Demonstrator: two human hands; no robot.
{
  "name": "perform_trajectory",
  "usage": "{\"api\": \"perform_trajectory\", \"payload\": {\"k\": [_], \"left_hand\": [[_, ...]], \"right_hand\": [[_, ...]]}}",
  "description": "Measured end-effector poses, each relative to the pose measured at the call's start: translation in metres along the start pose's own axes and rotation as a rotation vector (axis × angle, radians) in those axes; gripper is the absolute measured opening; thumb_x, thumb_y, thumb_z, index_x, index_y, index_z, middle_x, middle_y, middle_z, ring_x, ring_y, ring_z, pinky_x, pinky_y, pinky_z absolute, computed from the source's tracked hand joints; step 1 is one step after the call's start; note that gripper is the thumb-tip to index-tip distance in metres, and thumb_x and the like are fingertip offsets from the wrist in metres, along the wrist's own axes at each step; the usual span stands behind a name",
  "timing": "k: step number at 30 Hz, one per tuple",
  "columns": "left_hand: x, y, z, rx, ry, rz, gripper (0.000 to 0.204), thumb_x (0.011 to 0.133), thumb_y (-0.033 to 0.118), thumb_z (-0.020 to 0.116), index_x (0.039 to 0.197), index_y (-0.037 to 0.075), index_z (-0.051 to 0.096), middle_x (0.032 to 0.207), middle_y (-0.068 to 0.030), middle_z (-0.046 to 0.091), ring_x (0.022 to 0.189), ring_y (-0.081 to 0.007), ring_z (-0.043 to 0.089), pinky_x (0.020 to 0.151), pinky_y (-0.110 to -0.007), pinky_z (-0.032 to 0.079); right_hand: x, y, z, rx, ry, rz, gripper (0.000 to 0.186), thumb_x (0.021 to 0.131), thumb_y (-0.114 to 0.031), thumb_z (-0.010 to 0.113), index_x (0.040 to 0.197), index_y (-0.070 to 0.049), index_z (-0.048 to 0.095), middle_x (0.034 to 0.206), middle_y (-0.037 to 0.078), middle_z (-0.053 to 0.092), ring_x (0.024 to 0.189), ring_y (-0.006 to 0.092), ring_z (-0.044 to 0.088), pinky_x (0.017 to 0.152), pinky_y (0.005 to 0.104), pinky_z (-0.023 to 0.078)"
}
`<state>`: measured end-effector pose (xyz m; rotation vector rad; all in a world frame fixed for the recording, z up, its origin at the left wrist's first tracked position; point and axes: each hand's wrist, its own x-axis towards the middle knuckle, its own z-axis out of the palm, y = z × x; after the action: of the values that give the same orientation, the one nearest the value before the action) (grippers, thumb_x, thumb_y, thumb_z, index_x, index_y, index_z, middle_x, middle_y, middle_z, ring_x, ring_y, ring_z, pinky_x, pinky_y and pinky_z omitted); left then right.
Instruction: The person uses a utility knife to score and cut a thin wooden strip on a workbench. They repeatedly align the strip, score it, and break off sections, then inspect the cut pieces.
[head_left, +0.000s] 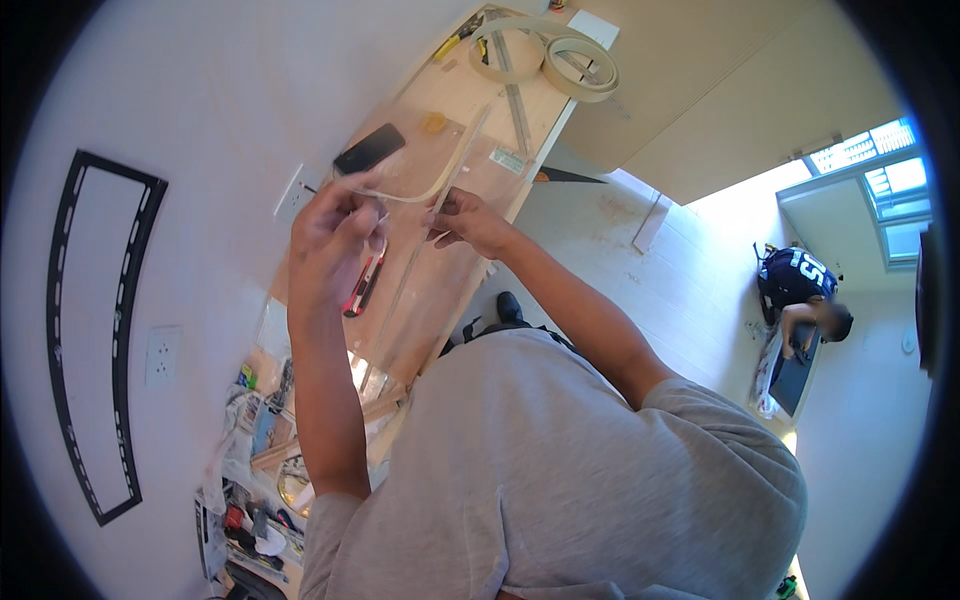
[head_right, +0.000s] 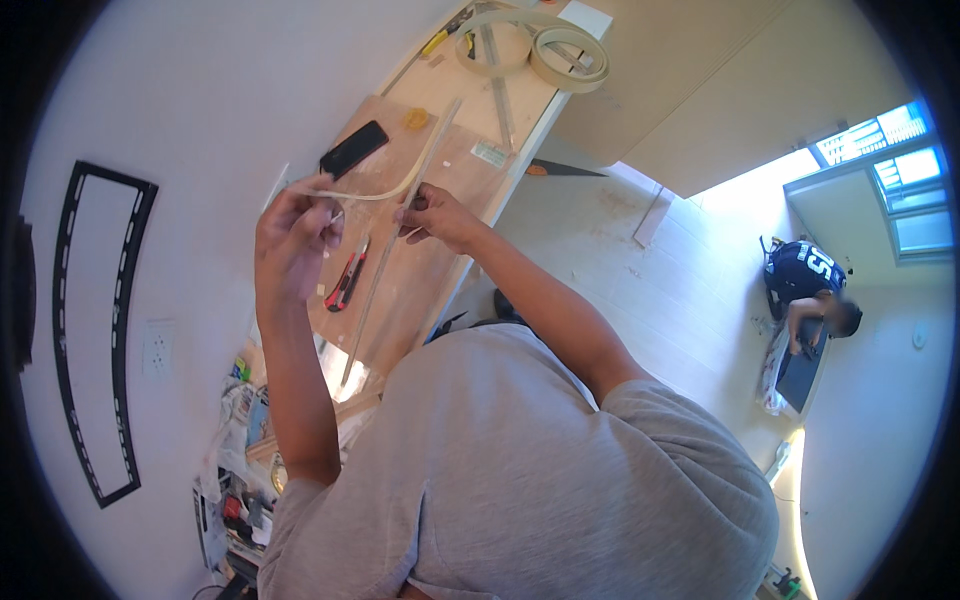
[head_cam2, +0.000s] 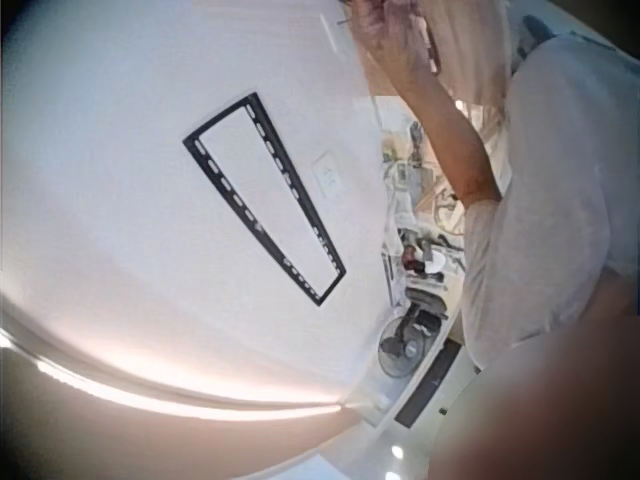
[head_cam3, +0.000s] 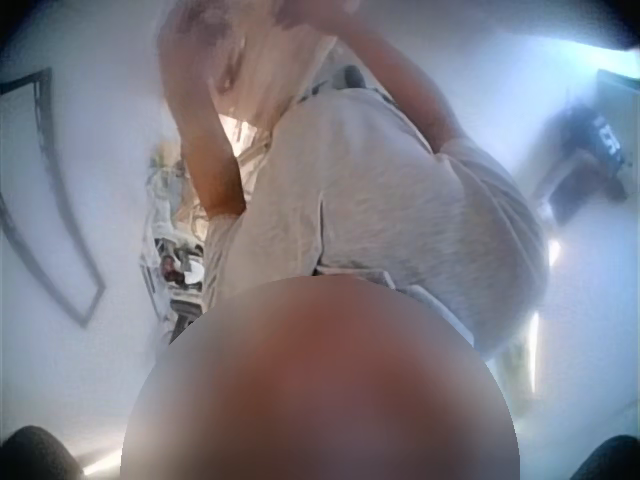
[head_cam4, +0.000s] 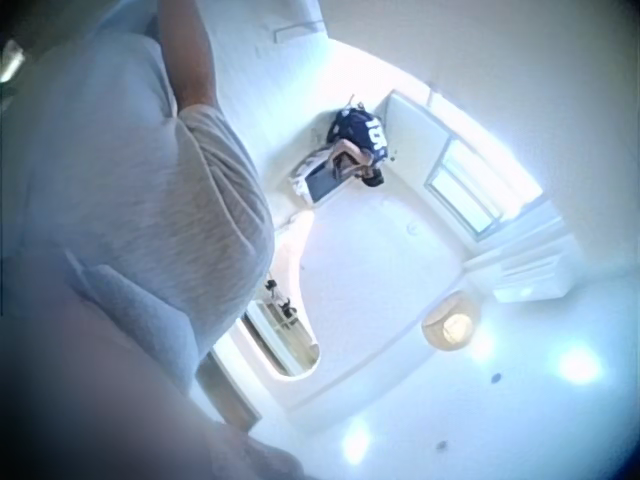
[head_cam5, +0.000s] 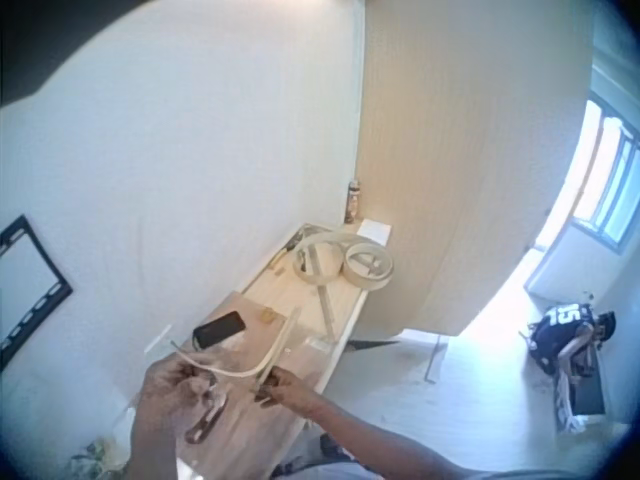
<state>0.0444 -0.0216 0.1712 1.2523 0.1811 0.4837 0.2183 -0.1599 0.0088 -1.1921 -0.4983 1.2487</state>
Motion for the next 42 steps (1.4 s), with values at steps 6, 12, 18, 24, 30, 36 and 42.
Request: {"api": "perform_trajectory", "payload": {"k": [6, 12, 18, 24, 30, 36, 42], "left_hand": [[0.017, -0.030, 0.013, 0.446, 0.116, -0.116, 0.017, 0.098, 0.012, 0.074, 0.108, -0.001, 0.076, 0.077, 0.0006, 0.063, 0.068, -0.0068, 0.057, 0.062, -0.025, 0.046], [-0.021, -0.063, 0.042, 0.602, -0.184, -0.033, 0.015, 0.093, 0.008, 0.077, 0.104, -0.002, 0.076, 0.082, -0.0088, 0.073, 0.073, -0.0152, 0.065, 0.068, -0.032, 0.052], [-0.043, -0.087, 0.033, 0.735, -0.225, -0.005, 0.017, 0.094, 0.010, 0.076, 0.107, 0.000, 0.076, 0.090, -0.0159, 0.074, 0.077, -0.0261, 0.068, 0.074, -0.036, 0.054], [-0.066, -0.131, -0.065, 1.212, 0.240, -0.199, 0.031, 0.091, 0.018, 0.077, 0.117, 0.002, 0.071, 0.109, -0.0182, 0.068, 0.091, -0.0343, 0.069, 0.081, -0.042, 0.056], [-0.109, -0.168, -0.136, 1.501, 0.206, -0.254, 0.046, 0.086, 0.022, 0.079, 0.129, 0.008, 0.067, 0.124, -0.0138, 0.061, 0.115, -0.0381, 0.059, 0.098, -0.050, 0.050], [-0.114, -0.185, -0.147, 1.551, 0.174, -0.278, 0.053, 0.085, 0.021, 0.080, 0.134, 0.009, 0.064, 0.123, -0.0131, 0.061, 0.117, -0.0369, 0.060, 0.098, -0.054, 0.048], [-0.111, -0.175, -0.161, 1.344, 0.266, -0.089, 0.039, 0.093, 0.019, 0.071, 0.129, 0.003, 0.066, 0.109, -0.0159, 0.064, 0.088, -0.0321, 0.065, 0.075, -0.041, 0.052]], "right_hand": [[0.005, 0.052, 0.012, 0.145, 0.002, 0.116, 0.047, 0.099, -0.020, 0.075, 0.137, -0.007, 0.051, 0.113, 0.009, 0.071, 0.098, 0.0184, 0.071, 0.080, 0.0358, 0.060], [0.008, 0.083, -0.004, 0.262, -0.104, 0.053, 0.047, 0.101, -0.019, 0.070, 0.143, -0.006, 0.053, 0.119, 0.008, 0.070, 0.107, 0.0170, 0.068, 0.090, 0.0316, 0.057], [0.005, 0.088, 0.009, 0.114, 0.007, 0.131, 0.026, 0.104, -0.017, 0.061, 0.128, -0.004, 0.062, 0.118, 0.008, 0.070, 0.105, 0.0177, 0.069, 0.088, 0.0318, 0.057], [0.008, 0.097, 0.033, 0.133, 0.262, 0.354, 0.027, 0.094, -0.010, 0.075, 0.114, 0.001, 0.061, 0.104, 0.015, 0.072, 0.088, 0.0239, 0.074, 0.073, 0.0366, 0.062], [0.009, 0.109, 0.052, -0.016, 0.295, 0.455, 0.025, 0.094, -0.015, 0.077, 0.104, 0.004, 0.064, 0.093, 0.017, 0.072, 0.075, 0.0262, 0.074, 0.062, 0.0370, 0.062], [0.008, 0.111, 0.060, -0.092, 0.176, 0.541, 0.033, 0.098, -0.028, 0.075, 0.098, 0.003, 0.064, 0.088, 0.017, 0.072, 0.075, 0.0269, 0.075, 0.063, 0.0364, 0.063], [0.006, 0.105, 0.066, -0.089, 0.128, 0.583, 0.035, 0.100, -0.032, 0.072, 0.100, 0.003, 0.064, 0.092, 0.020, 0.075, 0.076, 0.0270, 0.076, 0.062, 0.0356, 0.063]]}}
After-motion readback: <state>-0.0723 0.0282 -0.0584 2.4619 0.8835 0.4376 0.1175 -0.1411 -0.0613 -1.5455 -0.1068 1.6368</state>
